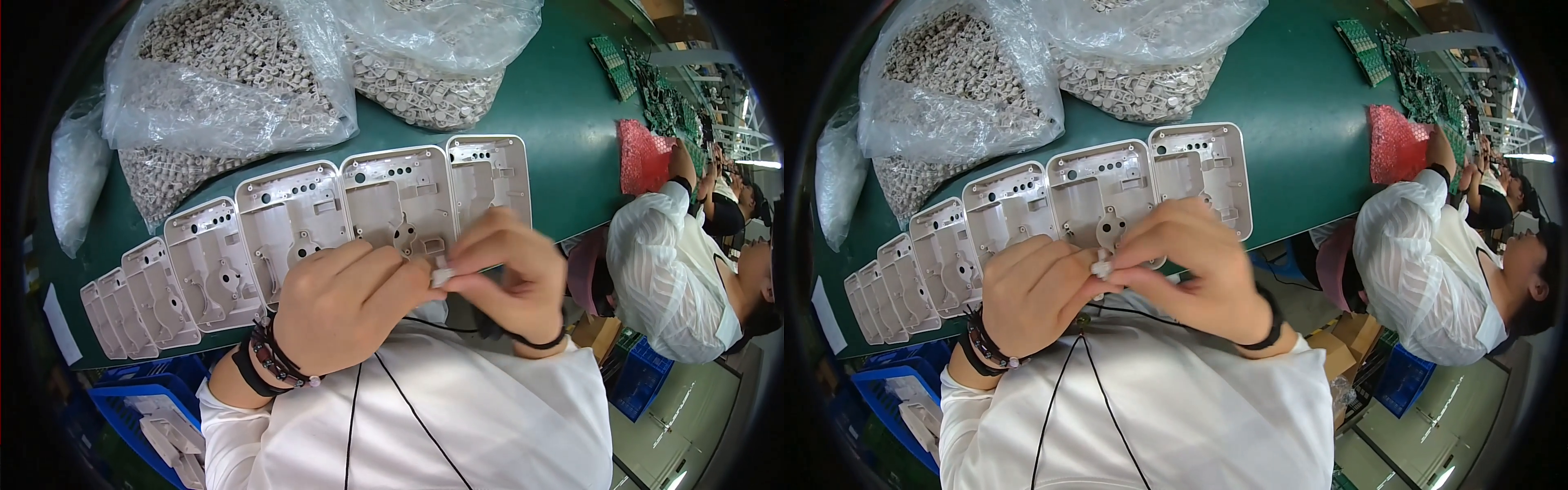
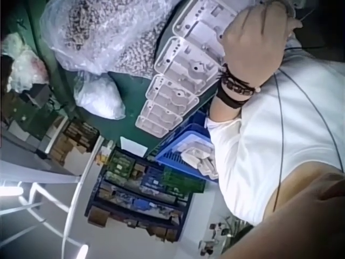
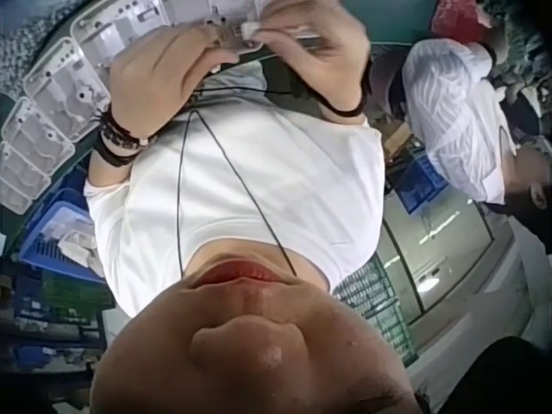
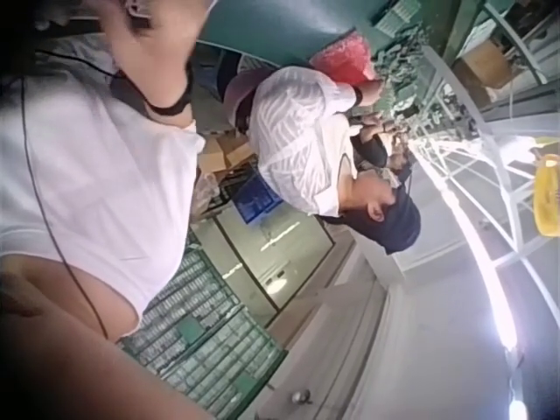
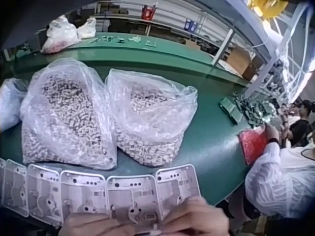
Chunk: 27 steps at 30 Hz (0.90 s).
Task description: The person takes plastic housings from a blue bin, places them on the table, and inserts small white components into them by hand. After filling several housings, the person stacks them and places them back into the blue bin.
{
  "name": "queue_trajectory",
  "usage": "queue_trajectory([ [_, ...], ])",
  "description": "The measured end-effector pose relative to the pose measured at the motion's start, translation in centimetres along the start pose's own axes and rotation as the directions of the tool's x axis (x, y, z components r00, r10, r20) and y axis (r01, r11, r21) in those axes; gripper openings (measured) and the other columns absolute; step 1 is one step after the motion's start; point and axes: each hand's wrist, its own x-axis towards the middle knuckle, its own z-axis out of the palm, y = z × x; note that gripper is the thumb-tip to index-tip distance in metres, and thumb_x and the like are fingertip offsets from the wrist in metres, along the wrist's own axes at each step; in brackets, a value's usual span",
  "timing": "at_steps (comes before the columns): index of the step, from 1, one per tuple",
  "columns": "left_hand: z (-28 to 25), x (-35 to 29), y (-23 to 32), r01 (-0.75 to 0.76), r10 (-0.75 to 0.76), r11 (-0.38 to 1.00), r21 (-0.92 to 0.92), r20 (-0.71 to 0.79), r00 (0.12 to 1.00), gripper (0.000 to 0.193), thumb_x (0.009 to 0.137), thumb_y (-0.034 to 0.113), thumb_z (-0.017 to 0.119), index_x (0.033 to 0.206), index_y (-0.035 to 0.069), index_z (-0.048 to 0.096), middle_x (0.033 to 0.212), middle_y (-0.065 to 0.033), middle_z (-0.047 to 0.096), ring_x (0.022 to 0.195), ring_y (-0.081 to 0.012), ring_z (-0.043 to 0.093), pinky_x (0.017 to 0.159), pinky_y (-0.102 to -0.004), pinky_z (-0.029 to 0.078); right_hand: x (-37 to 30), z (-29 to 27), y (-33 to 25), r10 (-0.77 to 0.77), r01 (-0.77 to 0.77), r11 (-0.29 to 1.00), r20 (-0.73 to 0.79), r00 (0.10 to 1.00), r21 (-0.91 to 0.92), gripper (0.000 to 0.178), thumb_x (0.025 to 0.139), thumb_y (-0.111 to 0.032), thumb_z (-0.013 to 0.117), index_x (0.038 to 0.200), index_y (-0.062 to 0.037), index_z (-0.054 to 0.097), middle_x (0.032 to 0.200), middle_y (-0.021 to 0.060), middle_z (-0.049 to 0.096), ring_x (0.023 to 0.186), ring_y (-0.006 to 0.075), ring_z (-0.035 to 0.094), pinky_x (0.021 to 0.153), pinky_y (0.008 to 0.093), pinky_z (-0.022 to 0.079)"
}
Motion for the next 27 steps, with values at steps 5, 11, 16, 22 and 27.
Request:
queue_trajectory([
  [5,-2.0,-0.4,-0.6,0.199,-0.247,0.912,-0.358,-0.092,0.965,0.016,0.078,0.013,0.064,0.087,0.001,0.059,0.067,-0.0054,0.057,0.056,-0.0189,0.057,0.05,-0.0247,0.043,1.8,-7.3,-2.3,-0.213,0.04,0.494,-0.076,0.974,-0.869,0.014,0.063,-0.004,0.069,0.072,-0.004,0.059,0.074,0.008,0.058,0.071,0.023,0.055,0.068,0.0321,0.04],
  [11,-3.8,-2.2,-1.5,0.251,-0.55,0.7,-0.669,-0.28,0.787,0.008,0.083,0.007,0.057,0.084,-0.001,0.06,0.07,-0.0076,0.061,0.06,-0.0125,0.058,0.056,-0.0215,0.043,4.6,-8.6,5.3,-0.044,0.321,0.493,0.345,0.938,-0.809,0.012,0.062,-0.007,0.068,0.07,-0.0082,0.059,0.079,0.0079,0.054,0.08,0.0268,0.051,0.074,0.0354,0.038],
  [16,-5.4,-4.1,-1.8,0.3,-0.589,0.722,-0.624,-0.326,0.74,0.006,0.082,0.004,0.055,0.083,-0.001,0.059,0.071,-0.008,0.06,0.062,-0.0126,0.058,0.058,-0.0218,0.044,5.8,-6.9,7.6,0.094,0.3,0.435,0.374,0.923,-0.849,0.012,0.062,-0.009,0.068,0.071,-0.0088,0.06,0.093,0.0111,0.052,0.088,0.0311,0.049,0.073,0.0376,0.039],
  [22,-4.0,-3.8,-2.9,0.097,-0.478,0.756,-0.647,-0.445,0.757,0.014,0.081,0.019,0.061,0.078,0.006,0.057,0.062,-0.0112,0.059,0.054,-0.0262,0.059,0.049,-0.0344,0.042,4.3,-8.4,9.3,-0.082,0.479,0.26,0.475,0.876,-0.839,0.015,0.065,-0.007,0.061,0.079,-0.004,0.065,0.106,0.0215,0.049,0.099,0.0419,0.046,0.085,0.0509,0.038],
  [27,-4.6,-4.9,-2.2,0.053,-0.465,0.773,-0.633,-0.507,0.726,0.018,0.084,0.02,0.058,0.076,0.004,0.056,0.064,-0.0089,0.061,0.055,-0.0201,0.061,0.049,-0.0309,0.044,4.1,-7.0,5.0,-0.085,0.69,0.157,0.686,0.722,-0.707,0.017,0.084,-0.019,0.056,0.096,-0.0102,0.064,0.099,0.0164,0.056,0.086,0.0307,0.053,0.071,0.041,0.044],
])
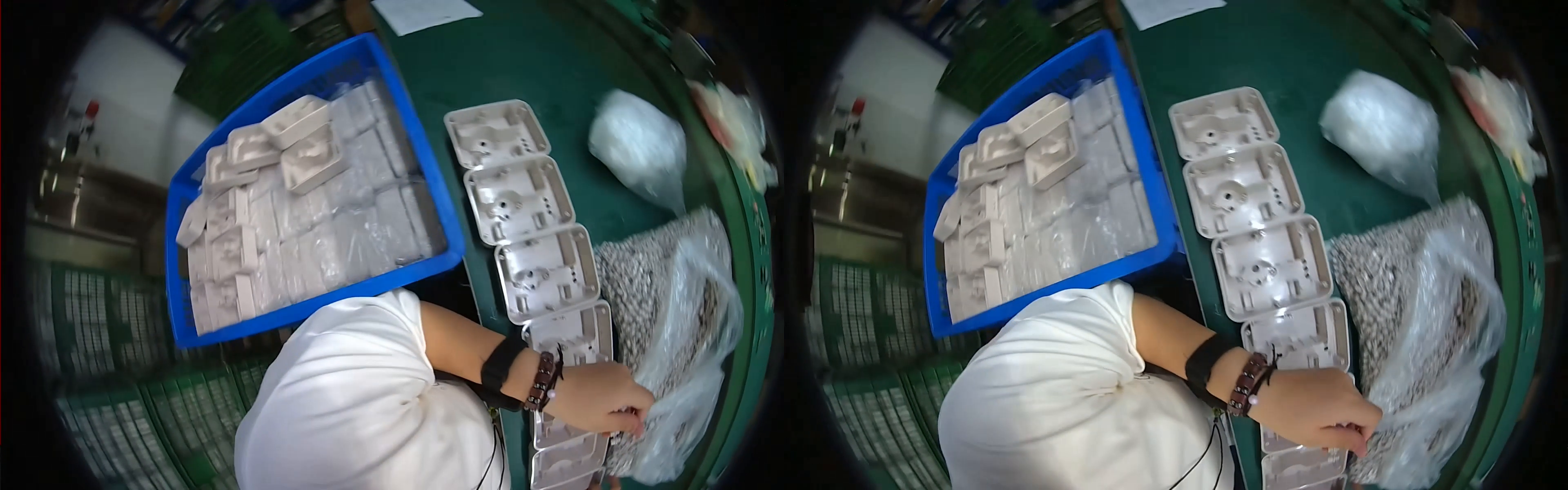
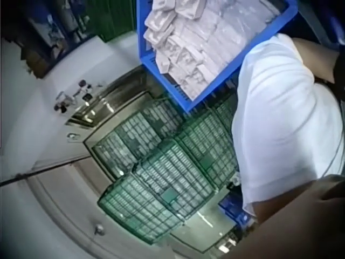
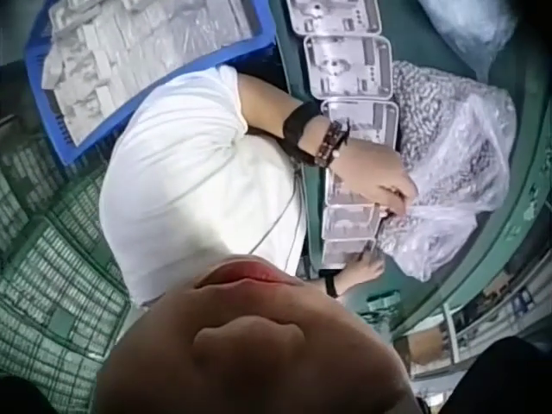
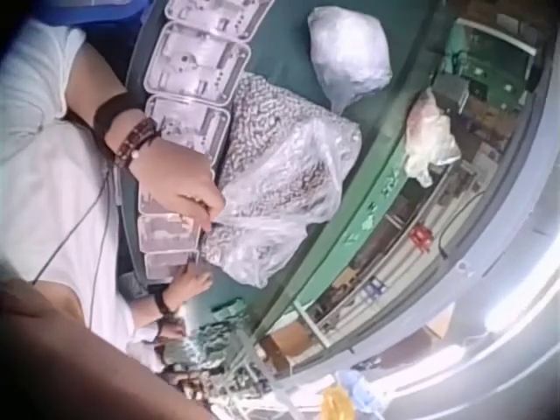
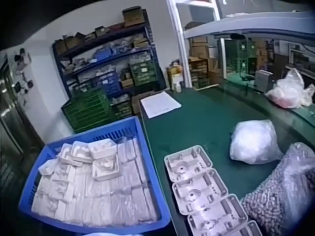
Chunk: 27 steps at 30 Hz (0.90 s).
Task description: The person takes plastic housings from a blue bin, places them on the table, and inserts small white components into them by hand. After filling several housings, the person stacks them and places them back into the blue bin.
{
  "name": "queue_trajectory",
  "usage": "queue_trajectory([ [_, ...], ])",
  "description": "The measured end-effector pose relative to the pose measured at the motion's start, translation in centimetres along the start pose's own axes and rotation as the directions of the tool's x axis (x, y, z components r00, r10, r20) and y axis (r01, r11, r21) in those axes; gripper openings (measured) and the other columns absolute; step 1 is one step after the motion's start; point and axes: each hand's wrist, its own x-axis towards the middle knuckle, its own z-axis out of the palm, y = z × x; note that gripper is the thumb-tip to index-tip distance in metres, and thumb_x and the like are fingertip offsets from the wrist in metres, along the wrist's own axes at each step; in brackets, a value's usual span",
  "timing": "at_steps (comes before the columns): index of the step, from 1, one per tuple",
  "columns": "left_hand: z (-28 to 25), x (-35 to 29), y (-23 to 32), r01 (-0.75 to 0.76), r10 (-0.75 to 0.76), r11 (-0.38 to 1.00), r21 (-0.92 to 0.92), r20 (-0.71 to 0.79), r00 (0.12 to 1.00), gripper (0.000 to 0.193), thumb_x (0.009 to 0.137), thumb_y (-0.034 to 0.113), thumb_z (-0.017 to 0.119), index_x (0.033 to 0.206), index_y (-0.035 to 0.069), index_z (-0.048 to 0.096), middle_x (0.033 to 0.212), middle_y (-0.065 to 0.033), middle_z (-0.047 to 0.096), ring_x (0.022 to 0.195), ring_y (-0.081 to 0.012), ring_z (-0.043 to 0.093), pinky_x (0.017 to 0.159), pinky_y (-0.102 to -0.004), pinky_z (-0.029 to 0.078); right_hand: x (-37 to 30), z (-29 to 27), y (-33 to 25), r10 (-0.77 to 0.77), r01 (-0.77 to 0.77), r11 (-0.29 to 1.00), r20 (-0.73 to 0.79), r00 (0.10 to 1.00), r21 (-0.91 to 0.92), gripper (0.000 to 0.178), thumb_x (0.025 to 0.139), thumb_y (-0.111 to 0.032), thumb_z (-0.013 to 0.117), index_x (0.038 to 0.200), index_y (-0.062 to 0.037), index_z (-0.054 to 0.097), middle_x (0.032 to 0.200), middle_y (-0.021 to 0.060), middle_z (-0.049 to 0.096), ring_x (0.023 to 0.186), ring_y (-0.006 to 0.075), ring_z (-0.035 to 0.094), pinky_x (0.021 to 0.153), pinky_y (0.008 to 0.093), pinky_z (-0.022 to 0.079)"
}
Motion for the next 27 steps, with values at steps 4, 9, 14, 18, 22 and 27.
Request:
queue_trajectory([
  [4,-0.4,-0.5,0.4,0.057,-0.053,0.991,-0.117,0.036,0.998,0.022,0.086,0.023,0.058,0.077,0.003,0.054,0.065,-0.0094,0.06,0.058,-0.0223,0.06,0.05,-0.0313,0.042,1.3,1.2,0.1,0.122,-0.121,0.987,-0.005,0.992,0.106,0.022,0.078,-0.024,0.057,0.097,-0.0181,0.068,0.107,0.0173,0.057,0.094,0.0348,0.053,0.077,0.048,0.043],
  [9,-1.0,-0.1,0.5,0.012,-0.006,0.988,-0.151,0.041,0.999,0.018,0.087,0.018,0.057,0.079,0.002,0.055,0.062,-0.008,0.058,0.055,-0.021,0.057,0.051,-0.0294,0.042,1.1,4.5,2.2,0.147,-0.147,0.981,0.01,0.989,0.125,0.028,0.076,-0.016,0.055,0.101,-0.0103,0.064,0.11,0.0192,0.052,0.098,0.0361,0.05,0.082,0.0465,0.04],
  [14,-2.7,0.3,0.3,0.198,-0.185,0.942,-0.271,0.073,0.98,0.015,0.087,0.015,0.057,0.087,0.001,0.054,0.073,-0.0022,0.054,0.066,-0.0074,0.051,0.06,-0.0231,0.043,1.6,-1.8,-0.6,0.419,-0.53,0.775,0.348,0.839,0.344,0.036,0.071,-0.003,0.058,0.107,-0.0017,0.057,0.123,0.0213,0.042,0.111,0.0406,0.04,0.094,0.0441,0.035],
  [18,-3.3,0.4,0.5,0.289,-0.268,0.945,-0.15,0.145,0.952,0.01,0.088,0.011,0.054,0.088,0.001,0.051,0.076,-0.0024,0.052,0.069,-0.0083,0.054,0.063,-0.0215,0.043,8.6,-8.6,-5.6,0.606,-0.537,0.704,0.001,0.796,0.465,0.033,0.071,-0.005,0.06,0.104,0.0,0.056,0.102,0.0178,0.055,0.092,0.0372,0.052,0.08,0.0395,0.042],
  [22,-0.7,0.1,1.6,0.329,-0.302,0.94,-0.086,0.239,0.923,0.016,0.089,0.016,0.054,0.087,0.001,0.049,0.075,-0.0028,0.052,0.069,-0.0085,0.054,0.061,-0.0204,0.042,12.3,-7.6,-11.3,0.483,-0.069,0.458,-0.183,0.856,0.886,0.037,0.065,-0.026,0.075,0.092,-0.0055,0.059,0.086,0.0085,0.059,0.078,0.0273,0.056,0.066,0.0354,0.043],
  [27,-0.4,-1.3,0.3,0.241,-0.194,0.938,-0.25,0.198,0.961,0.019,0.089,0.018,0.054,0.085,0.0,0.049,0.069,-0.0028,0.053,0.063,-0.0085,0.054,0.058,-0.0197,0.041,13.1,-5.8,-13.8,0.629,0.07,0.388,-0.32,0.708,0.919,0.026,0.068,-0.02,0.073,0.083,-0.0049,0.058,0.078,0.0074,0.054,0.071,0.0232,0.053,0.06,0.0295,0.041],
])
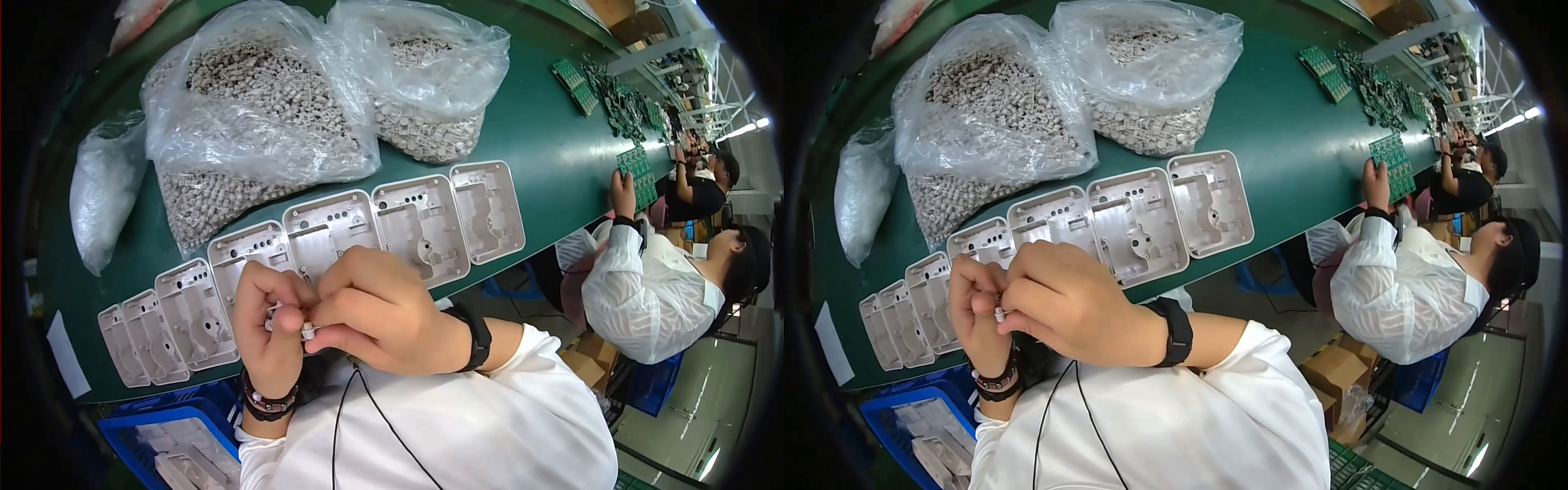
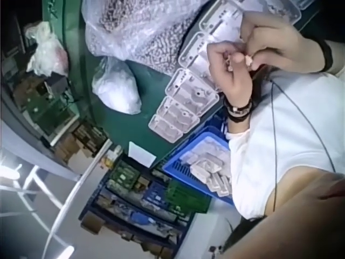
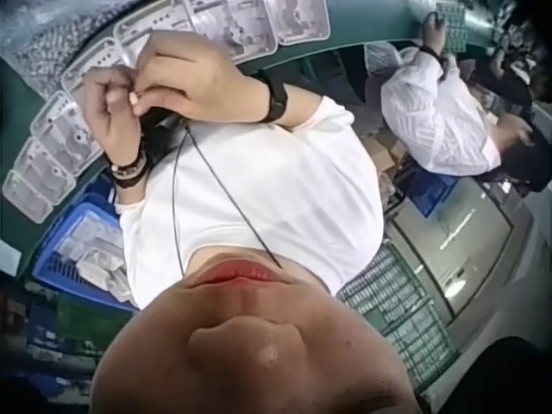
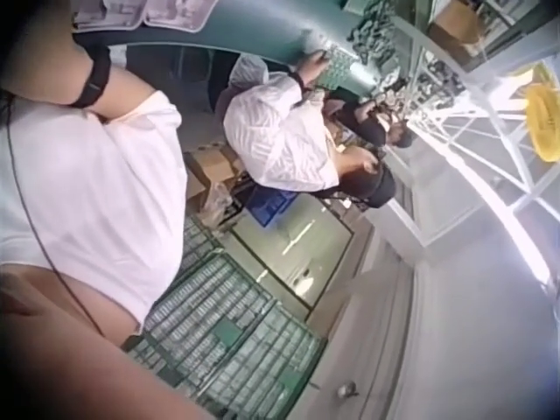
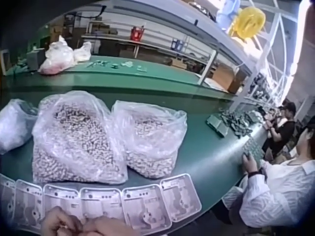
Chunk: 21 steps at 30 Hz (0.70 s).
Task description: The person takes plastic housings from a blue bin, places them on the table, and inserts small white components into them by hand. After filling several housings, the person stacks them and places them back into the blue bin.
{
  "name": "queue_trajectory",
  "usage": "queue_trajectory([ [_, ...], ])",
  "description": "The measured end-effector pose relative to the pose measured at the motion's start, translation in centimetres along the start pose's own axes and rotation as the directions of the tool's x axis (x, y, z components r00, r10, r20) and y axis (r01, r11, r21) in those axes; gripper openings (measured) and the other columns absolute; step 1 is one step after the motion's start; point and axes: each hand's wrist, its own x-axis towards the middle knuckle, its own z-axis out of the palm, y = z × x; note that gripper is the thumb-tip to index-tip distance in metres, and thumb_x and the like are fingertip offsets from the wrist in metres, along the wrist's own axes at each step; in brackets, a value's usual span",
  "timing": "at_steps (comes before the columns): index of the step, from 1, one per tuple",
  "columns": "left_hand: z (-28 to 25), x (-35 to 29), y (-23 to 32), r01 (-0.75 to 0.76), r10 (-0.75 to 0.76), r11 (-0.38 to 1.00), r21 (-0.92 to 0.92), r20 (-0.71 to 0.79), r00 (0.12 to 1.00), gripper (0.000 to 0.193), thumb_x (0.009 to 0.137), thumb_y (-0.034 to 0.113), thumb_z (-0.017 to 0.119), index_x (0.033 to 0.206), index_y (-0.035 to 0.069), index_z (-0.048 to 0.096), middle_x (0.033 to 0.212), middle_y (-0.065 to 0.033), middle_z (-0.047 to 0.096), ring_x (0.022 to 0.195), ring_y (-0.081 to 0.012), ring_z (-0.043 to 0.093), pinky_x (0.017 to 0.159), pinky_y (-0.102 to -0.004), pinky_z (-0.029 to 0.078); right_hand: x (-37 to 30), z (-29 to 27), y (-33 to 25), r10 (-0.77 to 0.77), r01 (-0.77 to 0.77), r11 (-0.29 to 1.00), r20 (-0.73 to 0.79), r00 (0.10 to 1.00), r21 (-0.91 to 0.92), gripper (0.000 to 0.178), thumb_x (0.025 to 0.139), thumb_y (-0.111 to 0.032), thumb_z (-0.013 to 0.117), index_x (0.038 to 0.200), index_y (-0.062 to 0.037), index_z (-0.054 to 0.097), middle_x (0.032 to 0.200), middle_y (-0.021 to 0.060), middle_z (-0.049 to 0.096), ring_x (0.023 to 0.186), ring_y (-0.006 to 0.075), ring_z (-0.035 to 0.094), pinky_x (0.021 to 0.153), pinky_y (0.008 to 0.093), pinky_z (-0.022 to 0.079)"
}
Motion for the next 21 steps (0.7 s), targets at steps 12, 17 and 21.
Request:
queue_trajectory([
  [12,1.1,1.3,1.1,0.247,-0.298,0.941,0.23,0.223,0.928,0.007,0.085,0.007,0.055,0.089,0.001,0.054,0.064,-0.0039,0.059,0.059,-0.0092,0.058,0.051,-0.0212,0.041,-0.9,-2.6,1.2,0.344,-0.318,0.883,-0.014,0.939,0.345,0.013,0.078,-0.006,0.064,0.087,-0.0005,0.056,0.088,0.0086,0.049,0.077,0.0163,0.049,0.07,0.0262,0.039],
  [17,2.6,1.8,1.3,-0.085,-0.064,0.832,0.548,0.247,0.967,0.012,0.079,0.006,0.062,0.089,0.002,0.055,0.066,-0.0056,0.06,0.057,-0.0142,0.059,0.048,-0.0239,0.043,-1.5,-3.7,1.2,0.268,-0.218,0.918,-0.113,0.957,0.331,0.016,0.079,-0.007,0.065,0.089,0.0004,0.056,0.092,0.0093,0.049,0.079,0.017,0.049,0.071,0.0269,0.04],
  [21,3.9,2.7,1.6,-0.469,0.203,0.424,0.775,0.423,0.883,0.017,0.075,0.012,0.066,0.086,0.004,0.055,0.063,-0.0055,0.058,0.054,-0.0185,0.057,0.046,-0.0273,0.043,-1.4,-5.9,1.4,0.077,-0.081,0.974,0.027,0.997,0.214,0.016,0.078,-0.003,0.065,0.09,0.0007,0.056,0.092,0.0101,0.052,0.08,0.0173,0.051,0.073,0.027,0.041],
])
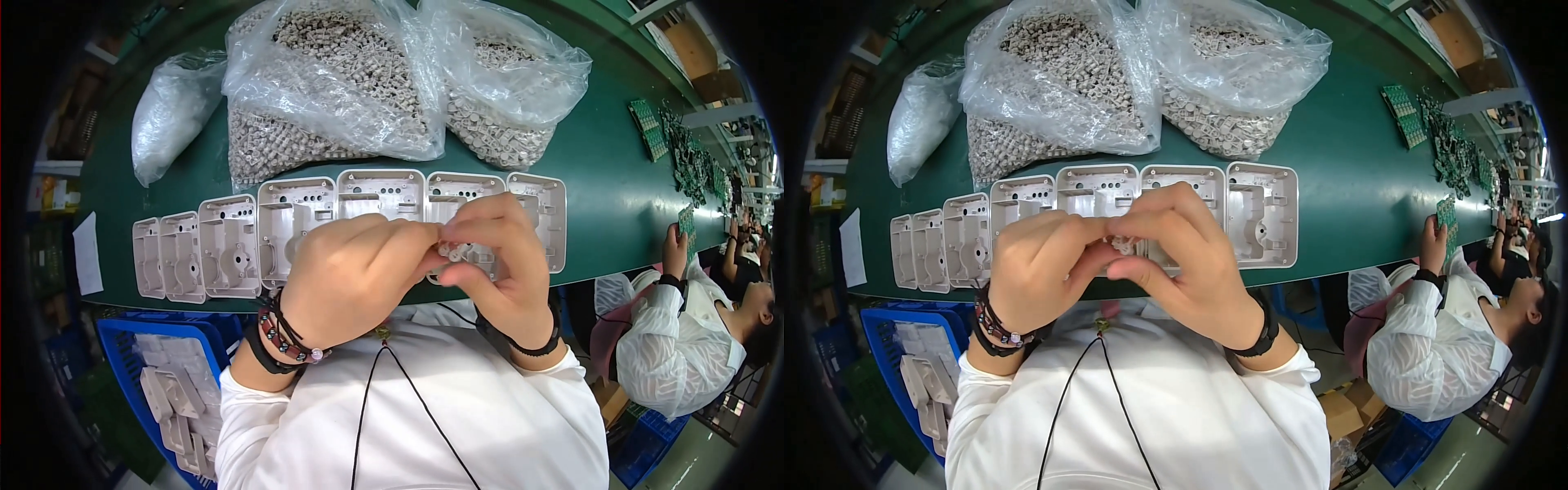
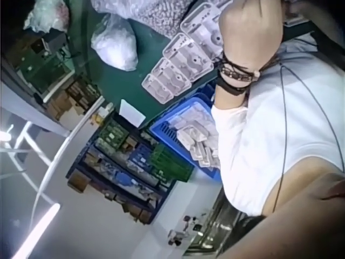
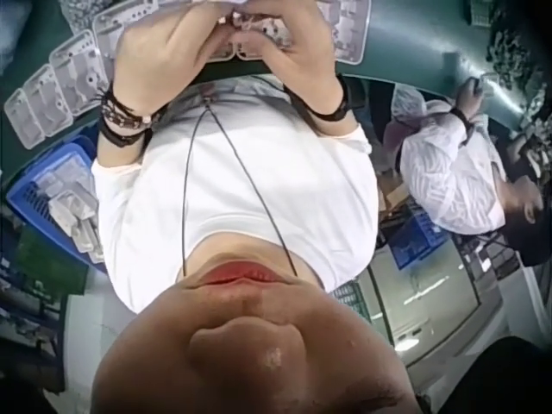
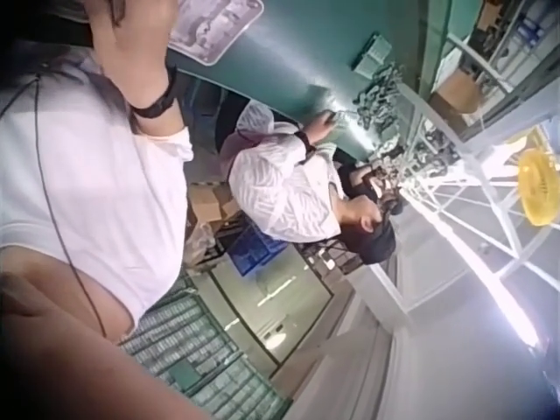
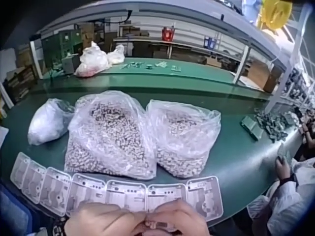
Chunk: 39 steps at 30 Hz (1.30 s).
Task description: The person takes plastic housings from a blue bin, places them on the table, and inserts small white components into them by hand. After filling several housings, the person stacks them and places them back into the blue bin.
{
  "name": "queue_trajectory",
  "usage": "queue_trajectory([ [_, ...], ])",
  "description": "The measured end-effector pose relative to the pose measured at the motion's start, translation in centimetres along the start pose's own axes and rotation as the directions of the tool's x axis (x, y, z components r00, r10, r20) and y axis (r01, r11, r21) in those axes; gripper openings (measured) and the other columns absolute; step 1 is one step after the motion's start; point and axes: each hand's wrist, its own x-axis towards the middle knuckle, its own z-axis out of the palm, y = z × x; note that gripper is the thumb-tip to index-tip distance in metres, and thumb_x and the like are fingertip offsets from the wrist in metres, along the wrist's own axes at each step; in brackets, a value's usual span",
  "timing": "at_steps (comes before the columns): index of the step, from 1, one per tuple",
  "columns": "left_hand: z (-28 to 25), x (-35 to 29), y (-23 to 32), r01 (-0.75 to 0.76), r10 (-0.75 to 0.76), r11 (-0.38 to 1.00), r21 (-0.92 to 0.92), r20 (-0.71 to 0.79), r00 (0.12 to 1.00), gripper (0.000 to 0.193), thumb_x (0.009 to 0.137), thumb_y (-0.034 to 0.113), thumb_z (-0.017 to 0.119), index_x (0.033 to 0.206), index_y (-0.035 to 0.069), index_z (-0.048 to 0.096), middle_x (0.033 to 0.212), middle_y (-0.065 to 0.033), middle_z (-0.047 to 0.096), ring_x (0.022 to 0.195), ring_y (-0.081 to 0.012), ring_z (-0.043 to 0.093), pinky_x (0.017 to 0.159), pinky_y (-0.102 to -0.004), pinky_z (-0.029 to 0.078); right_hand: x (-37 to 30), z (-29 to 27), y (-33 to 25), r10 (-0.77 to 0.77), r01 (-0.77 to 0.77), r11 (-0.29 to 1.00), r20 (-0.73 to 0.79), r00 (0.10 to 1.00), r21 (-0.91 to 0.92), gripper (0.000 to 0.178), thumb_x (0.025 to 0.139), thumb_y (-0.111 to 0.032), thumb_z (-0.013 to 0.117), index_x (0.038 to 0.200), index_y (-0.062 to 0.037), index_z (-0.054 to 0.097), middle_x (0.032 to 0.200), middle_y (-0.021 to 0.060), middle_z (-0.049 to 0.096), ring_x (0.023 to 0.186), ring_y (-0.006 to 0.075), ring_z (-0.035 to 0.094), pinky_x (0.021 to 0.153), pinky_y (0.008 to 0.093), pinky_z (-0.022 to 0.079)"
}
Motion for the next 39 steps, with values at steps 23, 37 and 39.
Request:
queue_trajectory([
  [23,-5.0,4.0,-0.9,0.015,0.035,0.984,-0.179,0.274,0.961,0.024,0.072,0.016,0.073,0.079,0.0,0.057,0.064,-0.0074,0.058,0.055,-0.0172,0.059,0.051,-0.023,0.044,4.0,-2.0,-3.6,-0.301,0.387,0.662,0.245,0.922,-0.642,0.017,0.06,-0.003,0.07,0.074,-0.0058,0.061,0.087,0.0061,0.057,0.071,0.0211,0.054,0.054,0.0305,0.038],
  [37,-9.3,-4.5,-6.9,0.635,-0.561,0.135,-0.76,0.47,0.681,0.025,0.093,0.022,0.045,0.082,0.001,0.051,0.052,-0.0029,0.048,0.038,-0.0053,0.037,0.037,-0.0189,0.028,3.5,-4.5,6.4,0.189,0.302,0.43,0.411,0.892,-0.851,0.009,0.058,-0.011,0.067,0.064,-0.0087,0.06,0.091,0.0036,0.049,0.089,0.0207,0.047,0.077,0.0323,0.037],
  [39,-8.7,-4.8,-7.5,0.61,-0.6,0.044,-0.791,0.467,0.649,0.026,0.095,0.024,0.043,0.082,0.001,0.049,0.051,-0.0023,0.046,0.037,-0.0051,0.034,0.036,-0.0192,0.026,3.7,-4.1,6.9,0.23,0.335,0.393,0.445,0.866,-0.856,0.007,0.058,-0.012,0.066,0.063,-0.0089,0.06,0.093,0.0039,0.048,0.092,0.0205,0.046,0.079,0.0323,0.036],
])
